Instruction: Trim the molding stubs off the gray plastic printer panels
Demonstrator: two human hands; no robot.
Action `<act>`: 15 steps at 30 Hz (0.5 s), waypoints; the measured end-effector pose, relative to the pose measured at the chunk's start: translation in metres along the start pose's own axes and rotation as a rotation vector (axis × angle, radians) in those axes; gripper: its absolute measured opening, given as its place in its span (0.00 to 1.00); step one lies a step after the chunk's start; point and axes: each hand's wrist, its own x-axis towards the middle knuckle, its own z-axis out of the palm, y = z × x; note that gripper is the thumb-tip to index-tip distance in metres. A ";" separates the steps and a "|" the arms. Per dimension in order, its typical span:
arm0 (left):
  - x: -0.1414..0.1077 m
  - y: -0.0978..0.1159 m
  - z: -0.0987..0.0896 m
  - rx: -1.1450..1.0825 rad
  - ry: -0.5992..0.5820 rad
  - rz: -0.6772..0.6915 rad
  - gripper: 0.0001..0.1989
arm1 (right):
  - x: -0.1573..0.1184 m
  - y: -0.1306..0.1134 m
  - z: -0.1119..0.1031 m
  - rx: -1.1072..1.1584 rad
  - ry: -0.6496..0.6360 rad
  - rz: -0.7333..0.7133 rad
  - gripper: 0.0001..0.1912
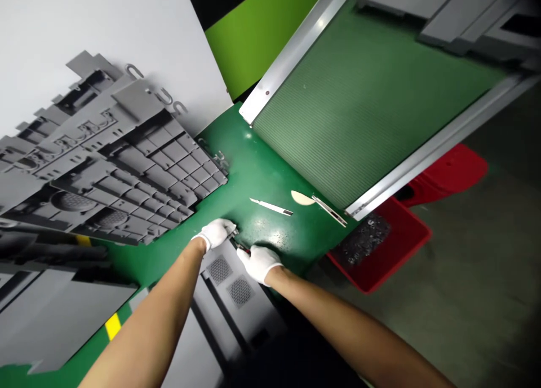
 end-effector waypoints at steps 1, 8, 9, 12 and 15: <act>0.000 -0.002 0.000 -0.013 -0.003 0.016 0.23 | 0.003 -0.004 0.001 -0.003 0.002 -0.010 0.39; -0.002 -0.008 -0.002 -0.199 -0.016 0.149 0.24 | 0.005 -0.015 0.007 0.014 0.042 -0.001 0.37; -0.002 -0.008 -0.002 -0.210 -0.019 0.158 0.24 | 0.005 -0.015 0.007 0.014 0.042 0.001 0.37; -0.002 -0.008 -0.002 -0.215 -0.024 0.174 0.24 | 0.006 -0.015 0.010 0.001 0.042 0.008 0.37; -0.001 -0.009 -0.002 -0.188 -0.020 0.180 0.24 | 0.008 -0.014 0.013 -0.017 0.047 0.015 0.37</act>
